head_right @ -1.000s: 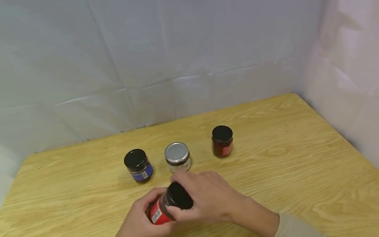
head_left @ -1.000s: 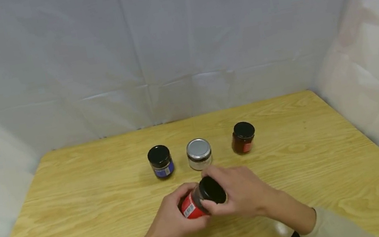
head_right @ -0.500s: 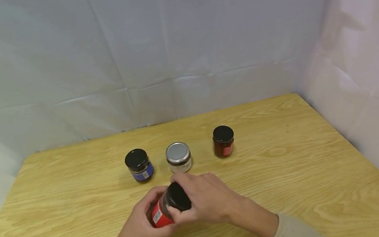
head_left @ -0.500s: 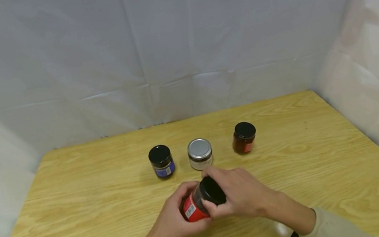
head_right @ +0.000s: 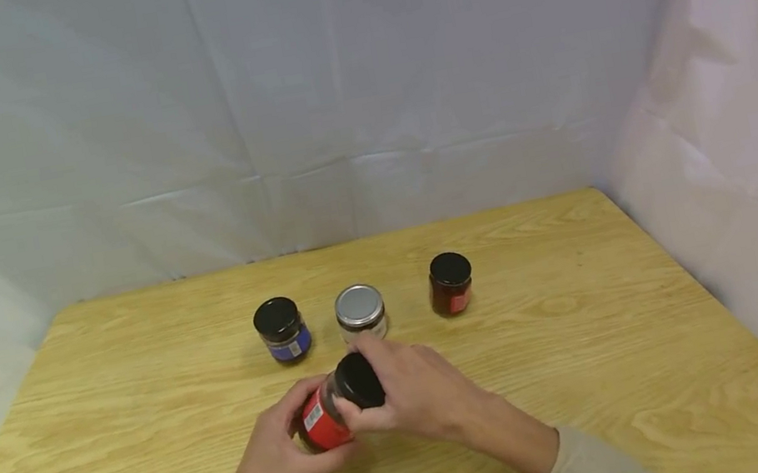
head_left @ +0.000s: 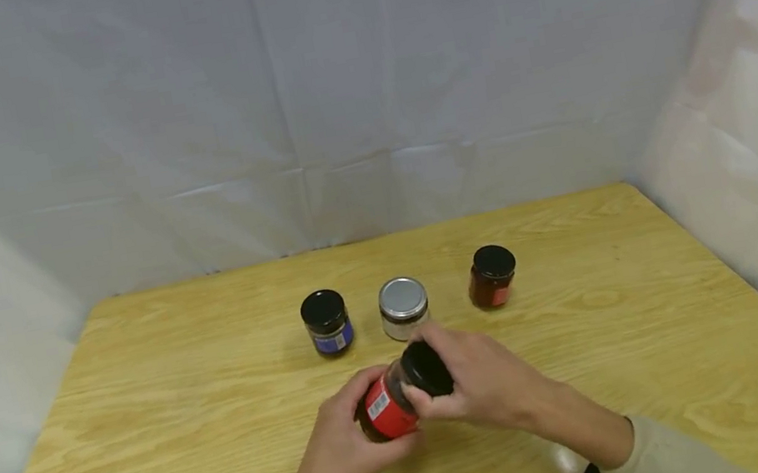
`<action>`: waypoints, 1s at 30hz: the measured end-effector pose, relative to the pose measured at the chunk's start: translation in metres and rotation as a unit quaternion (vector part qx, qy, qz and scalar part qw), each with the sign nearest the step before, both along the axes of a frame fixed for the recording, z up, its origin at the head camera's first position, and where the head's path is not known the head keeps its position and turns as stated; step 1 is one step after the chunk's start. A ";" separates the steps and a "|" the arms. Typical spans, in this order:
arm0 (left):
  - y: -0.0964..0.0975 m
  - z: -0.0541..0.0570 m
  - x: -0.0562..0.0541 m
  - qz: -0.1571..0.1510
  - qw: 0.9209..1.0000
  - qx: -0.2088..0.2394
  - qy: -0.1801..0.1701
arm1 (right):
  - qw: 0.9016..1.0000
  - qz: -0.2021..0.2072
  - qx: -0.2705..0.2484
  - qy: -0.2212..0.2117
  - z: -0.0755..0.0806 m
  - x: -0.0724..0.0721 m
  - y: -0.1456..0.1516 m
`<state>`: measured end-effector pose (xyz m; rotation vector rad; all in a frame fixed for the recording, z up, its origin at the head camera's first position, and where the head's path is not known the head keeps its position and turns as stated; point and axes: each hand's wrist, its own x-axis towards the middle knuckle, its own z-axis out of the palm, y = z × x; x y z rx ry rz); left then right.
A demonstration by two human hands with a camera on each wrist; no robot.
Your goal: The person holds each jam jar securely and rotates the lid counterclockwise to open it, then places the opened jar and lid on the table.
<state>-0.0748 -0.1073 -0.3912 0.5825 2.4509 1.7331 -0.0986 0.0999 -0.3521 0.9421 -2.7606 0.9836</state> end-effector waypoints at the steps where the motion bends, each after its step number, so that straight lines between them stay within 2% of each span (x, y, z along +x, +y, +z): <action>1: 0.000 0.000 0.000 0.005 1.000 -0.007 0.004 | 1.000 0.002 -0.003 -0.003 0.000 0.000 0.000; 7: -0.003 0.006 0.001 0.027 0.999 -0.035 0.014 | 0.999 0.023 -0.005 -0.048 0.005 0.000 0.002; 13: -0.005 0.008 0.001 0.036 0.998 -0.056 0.020 | 0.996 0.044 0.036 -0.070 0.015 -0.003 0.009; 18: -0.007 0.007 0.001 0.032 0.997 -0.066 0.017 | 0.992 0.082 0.046 -0.089 0.021 -0.007 0.014; 24: -0.008 0.005 -0.001 0.019 0.997 -0.078 0.024 | 0.985 0.127 0.033 -0.113 0.022 -0.013 0.021; 30: -0.007 0.003 -0.003 0.018 0.992 -0.113 0.050 | 0.981 0.161 0.018 -0.105 0.021 -0.016 0.024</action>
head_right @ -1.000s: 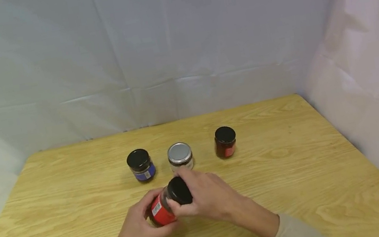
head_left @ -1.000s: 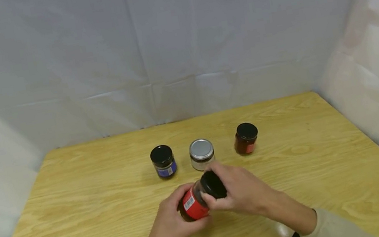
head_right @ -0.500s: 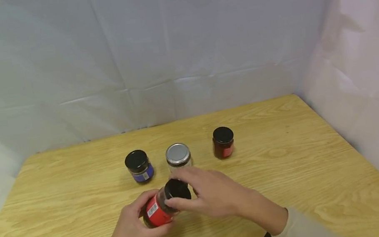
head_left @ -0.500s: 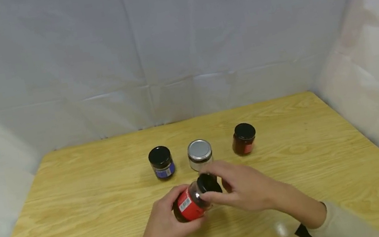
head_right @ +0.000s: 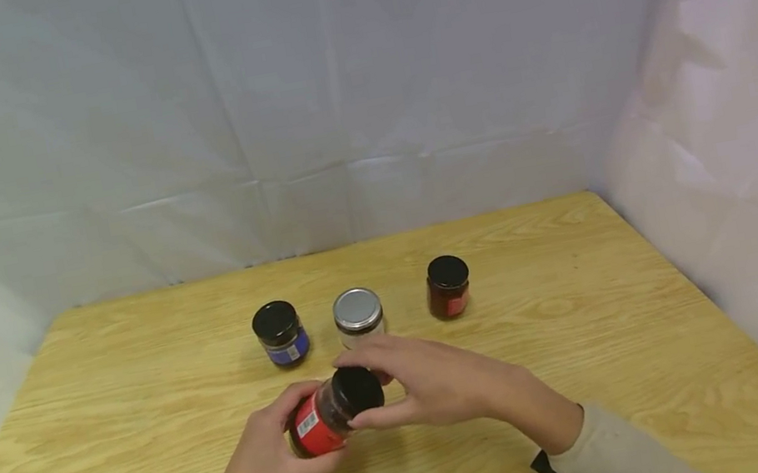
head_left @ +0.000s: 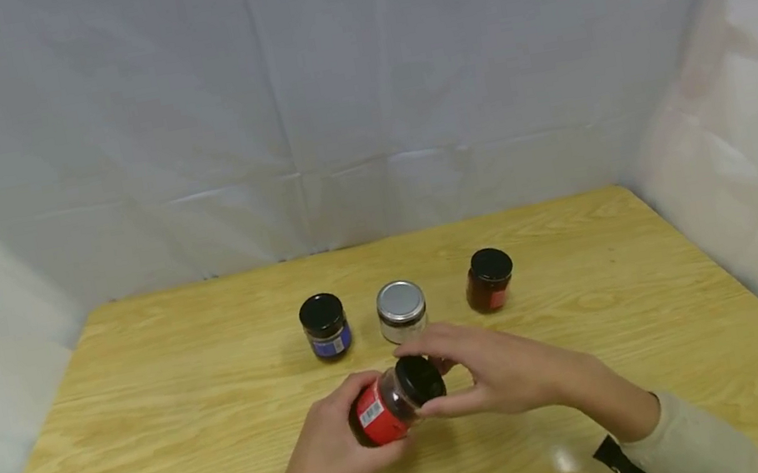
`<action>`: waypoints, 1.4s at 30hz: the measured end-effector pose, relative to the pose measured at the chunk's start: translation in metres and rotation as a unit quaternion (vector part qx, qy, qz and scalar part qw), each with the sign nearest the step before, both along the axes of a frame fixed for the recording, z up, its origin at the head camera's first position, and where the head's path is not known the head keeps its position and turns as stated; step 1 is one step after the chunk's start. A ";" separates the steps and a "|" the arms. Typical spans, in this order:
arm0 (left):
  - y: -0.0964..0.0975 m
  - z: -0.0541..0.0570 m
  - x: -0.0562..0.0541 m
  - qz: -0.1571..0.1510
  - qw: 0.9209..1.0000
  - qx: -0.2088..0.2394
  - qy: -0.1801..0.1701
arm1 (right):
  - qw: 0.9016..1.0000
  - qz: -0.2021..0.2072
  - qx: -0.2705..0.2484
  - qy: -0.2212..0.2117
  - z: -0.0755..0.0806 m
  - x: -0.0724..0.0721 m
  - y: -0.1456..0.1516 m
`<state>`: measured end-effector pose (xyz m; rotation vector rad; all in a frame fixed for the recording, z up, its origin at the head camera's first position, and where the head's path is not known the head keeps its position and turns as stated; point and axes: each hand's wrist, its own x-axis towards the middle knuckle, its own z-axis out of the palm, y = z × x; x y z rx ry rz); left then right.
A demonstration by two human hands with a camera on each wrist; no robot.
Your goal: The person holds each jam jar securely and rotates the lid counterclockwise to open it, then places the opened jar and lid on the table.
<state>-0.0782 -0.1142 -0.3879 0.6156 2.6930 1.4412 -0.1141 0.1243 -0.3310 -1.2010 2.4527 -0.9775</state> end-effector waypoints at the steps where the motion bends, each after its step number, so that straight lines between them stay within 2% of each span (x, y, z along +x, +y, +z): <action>1: 0.000 0.000 0.000 0.000 1.000 -0.007 0.009 | 1.000 0.006 0.000 0.009 0.000 0.000 0.000; 6: 0.000 0.000 -0.002 -0.002 0.998 -0.037 0.048 | 0.998 0.026 0.014 0.059 0.000 0.000 0.002; 13: -0.003 -0.002 0.000 -0.003 0.994 -0.064 0.093 | 0.996 0.027 0.026 0.075 -0.001 0.002 -0.001; 16: -0.004 -0.002 0.001 0.006 0.994 -0.064 0.092 | 0.997 -0.002 0.030 0.066 -0.001 0.006 -0.003; 22: -0.005 0.002 0.002 0.013 0.992 -0.081 0.094 | 0.993 -0.091 0.050 0.048 -0.001 0.013 -0.007; 27: -0.004 0.006 0.002 0.012 0.991 -0.097 0.090 | 0.989 -0.120 0.063 0.059 -0.001 0.016 -0.013; 33: -0.004 0.006 0.003 0.002 0.990 -0.103 0.091 | 0.990 -0.102 0.056 0.076 -0.003 0.016 -0.015; 38: -0.006 0.005 0.003 -0.010 0.990 -0.106 0.090 | 0.994 -0.042 0.044 0.088 -0.004 0.012 -0.010; 42: -0.007 0.001 0.004 -0.019 0.992 -0.101 0.080 | 0.992 0.004 0.048 0.115 -0.004 0.007 -0.007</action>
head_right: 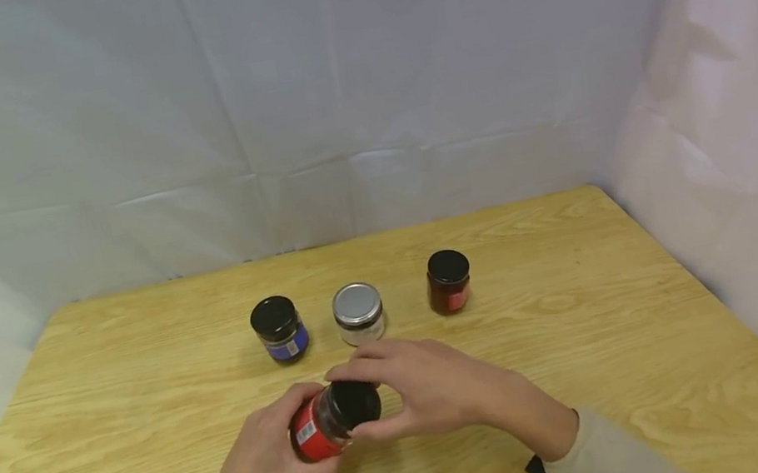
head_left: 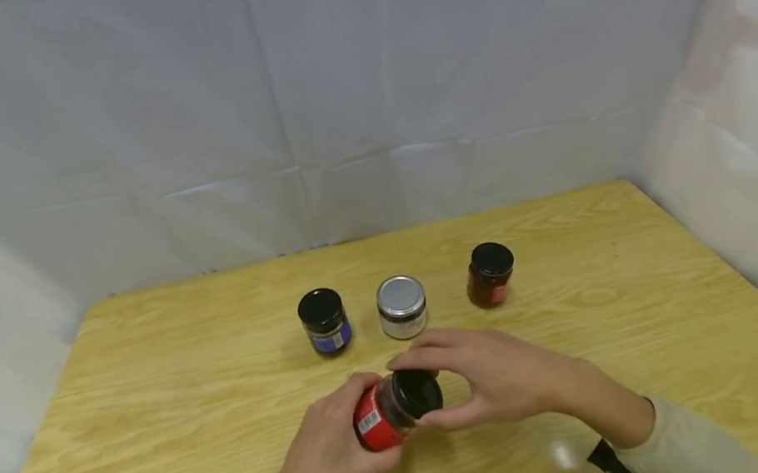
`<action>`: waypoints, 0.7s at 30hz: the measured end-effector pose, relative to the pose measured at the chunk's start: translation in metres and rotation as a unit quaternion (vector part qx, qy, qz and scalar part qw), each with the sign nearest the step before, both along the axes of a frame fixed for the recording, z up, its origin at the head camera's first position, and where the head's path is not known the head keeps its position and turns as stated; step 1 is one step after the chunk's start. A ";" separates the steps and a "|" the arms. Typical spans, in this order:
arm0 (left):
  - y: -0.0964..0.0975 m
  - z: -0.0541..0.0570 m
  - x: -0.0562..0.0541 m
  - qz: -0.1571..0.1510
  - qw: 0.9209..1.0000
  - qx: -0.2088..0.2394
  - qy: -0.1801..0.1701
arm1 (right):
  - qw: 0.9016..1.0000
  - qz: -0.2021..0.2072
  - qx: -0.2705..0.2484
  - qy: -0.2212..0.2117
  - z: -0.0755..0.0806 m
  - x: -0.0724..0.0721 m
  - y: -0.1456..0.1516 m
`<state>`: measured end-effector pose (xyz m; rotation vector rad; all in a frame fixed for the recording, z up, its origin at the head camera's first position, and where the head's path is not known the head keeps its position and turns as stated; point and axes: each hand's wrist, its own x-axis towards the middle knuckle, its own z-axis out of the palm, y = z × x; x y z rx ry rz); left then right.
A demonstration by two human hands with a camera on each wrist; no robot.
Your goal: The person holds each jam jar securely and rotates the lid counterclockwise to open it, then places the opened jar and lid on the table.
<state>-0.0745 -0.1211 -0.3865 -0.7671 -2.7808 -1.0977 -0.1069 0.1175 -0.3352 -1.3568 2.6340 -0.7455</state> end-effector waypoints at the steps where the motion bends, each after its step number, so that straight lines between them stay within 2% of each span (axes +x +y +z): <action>1: 0.000 -0.001 0.000 0.001 1.000 0.001 -0.002 | 1.000 0.004 0.005 0.001 0.000 0.000 0.000; 3: 0.000 -0.002 0.000 0.004 1.000 0.004 -0.007 | 1.000 -0.005 0.020 -0.010 0.001 0.000 0.001; 7: 0.000 -0.001 0.001 0.016 1.000 0.002 -0.015 | 0.997 -0.058 0.044 -0.040 0.002 0.004 0.002; 10: 0.000 0.001 0.000 0.027 1.000 -0.007 -0.014 | 0.994 -0.094 0.047 -0.041 0.004 0.008 0.000; 13: 0.001 0.003 0.000 0.035 0.999 -0.020 -0.001 | 0.992 -0.112 0.048 -0.034 0.006 0.011 -0.004; 18: 0.001 0.003 -0.001 0.022 0.999 -0.032 0.028 | 0.992 -0.116 0.050 -0.019 0.006 0.013 -0.008; 21: 0.000 0.002 -0.003 0.008 0.999 -0.027 0.025 | 0.996 -0.085 0.036 -0.020 0.006 0.011 -0.006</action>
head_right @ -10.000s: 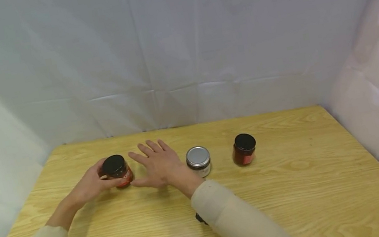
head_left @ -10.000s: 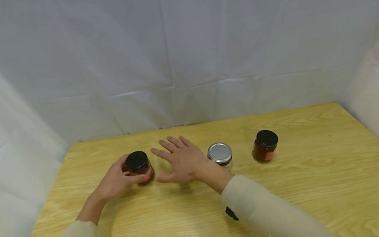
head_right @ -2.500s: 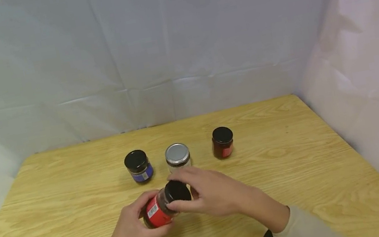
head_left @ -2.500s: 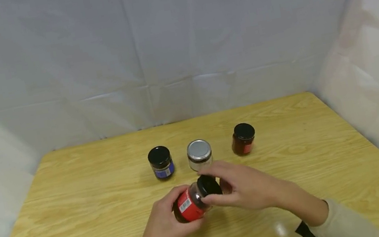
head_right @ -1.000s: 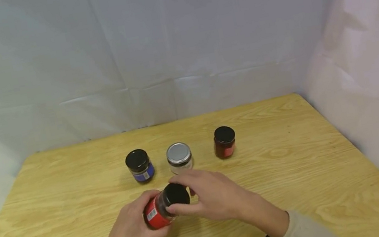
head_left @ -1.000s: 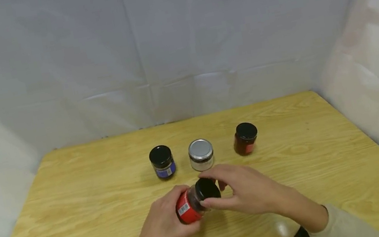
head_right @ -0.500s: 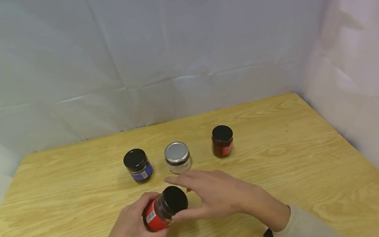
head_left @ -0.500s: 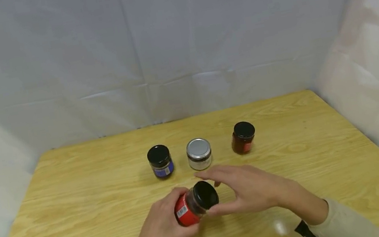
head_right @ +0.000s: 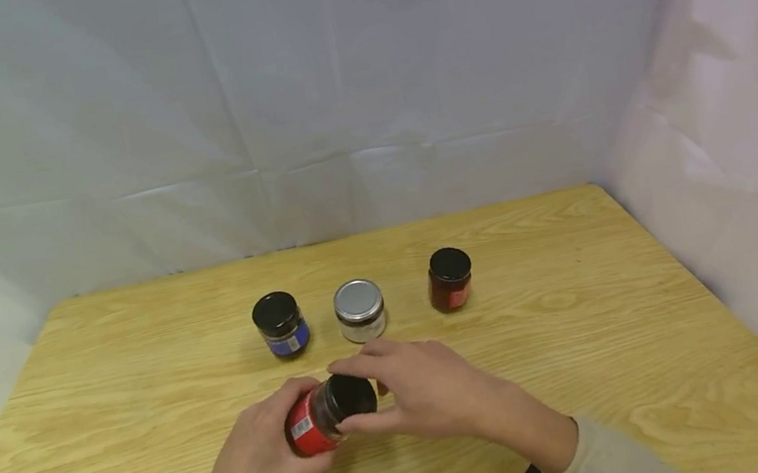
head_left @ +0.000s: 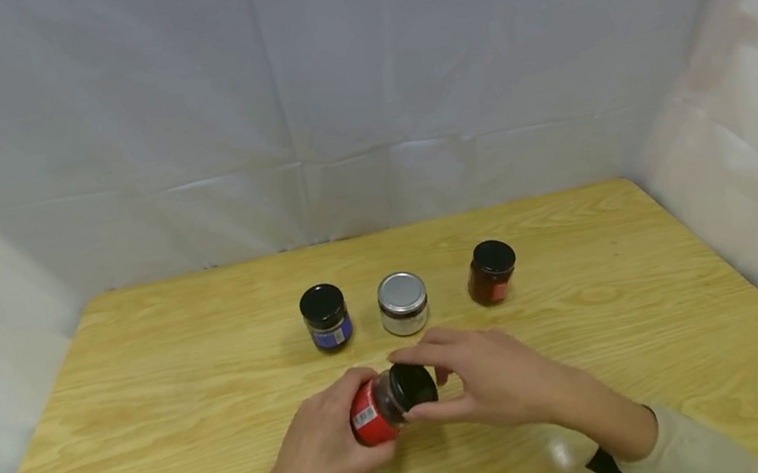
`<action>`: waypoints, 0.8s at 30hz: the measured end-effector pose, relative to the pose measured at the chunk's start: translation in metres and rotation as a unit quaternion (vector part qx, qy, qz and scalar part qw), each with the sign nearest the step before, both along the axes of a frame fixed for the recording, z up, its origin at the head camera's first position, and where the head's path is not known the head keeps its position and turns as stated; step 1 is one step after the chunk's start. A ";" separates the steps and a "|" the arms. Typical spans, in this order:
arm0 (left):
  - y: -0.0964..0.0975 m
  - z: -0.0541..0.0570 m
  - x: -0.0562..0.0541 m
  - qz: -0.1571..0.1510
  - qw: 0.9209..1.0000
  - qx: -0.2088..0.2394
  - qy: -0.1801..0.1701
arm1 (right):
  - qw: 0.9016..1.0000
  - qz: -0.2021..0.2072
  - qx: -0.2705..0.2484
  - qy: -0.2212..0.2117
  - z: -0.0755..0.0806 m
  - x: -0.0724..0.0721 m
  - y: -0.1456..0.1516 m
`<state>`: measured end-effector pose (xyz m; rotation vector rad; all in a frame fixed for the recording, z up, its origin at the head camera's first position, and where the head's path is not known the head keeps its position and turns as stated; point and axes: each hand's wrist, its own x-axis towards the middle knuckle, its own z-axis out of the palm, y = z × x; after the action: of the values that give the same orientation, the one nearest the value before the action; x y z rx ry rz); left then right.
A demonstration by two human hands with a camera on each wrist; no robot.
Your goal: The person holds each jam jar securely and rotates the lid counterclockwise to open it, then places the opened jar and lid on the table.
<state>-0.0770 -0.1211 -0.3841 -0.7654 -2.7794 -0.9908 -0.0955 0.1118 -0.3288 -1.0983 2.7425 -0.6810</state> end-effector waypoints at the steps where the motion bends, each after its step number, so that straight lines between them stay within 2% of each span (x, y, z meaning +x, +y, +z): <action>1: 0.000 0.000 0.000 -0.004 1.000 0.003 -0.004 | 1.000 0.014 -0.006 -0.002 0.000 -0.001 0.001; 5: -0.002 -0.001 0.000 -0.012 1.000 0.009 -0.026 | 0.997 0.066 -0.025 -0.006 0.000 -0.004 0.006; 7: -0.003 -0.001 0.000 -0.013 0.999 0.006 -0.037 | 0.997 0.073 -0.025 -0.008 -0.001 -0.005 0.006; 9: -0.004 -0.001 0.000 -0.008 0.999 0.004 -0.044 | 0.998 0.064 -0.014 -0.017 -0.001 -0.004 0.005; 12: -0.006 0.000 -0.001 -0.002 0.999 0.002 -0.038 | 0.999 0.026 0.003 -0.035 -0.001 -0.002 0.000; 17: -0.007 0.001 -0.003 0.000 1.000 0.003 -0.008 | 0.998 -0.037 0.017 -0.042 0.001 0.001 -0.009; 20: -0.007 0.000 -0.003 -0.002 1.000 0.001 -0.007 | 0.999 -0.041 0.008 -0.033 0.000 0.001 -0.012; 24: -0.007 0.000 -0.003 -0.006 1.000 -0.005 -0.016 | 0.999 -0.014 -0.005 -0.036 -0.001 -0.001 -0.010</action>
<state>-0.0796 -0.1282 -0.3844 -0.7762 -2.8112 -1.0018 -0.0960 0.1018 -0.3302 -1.0192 2.7011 -0.7248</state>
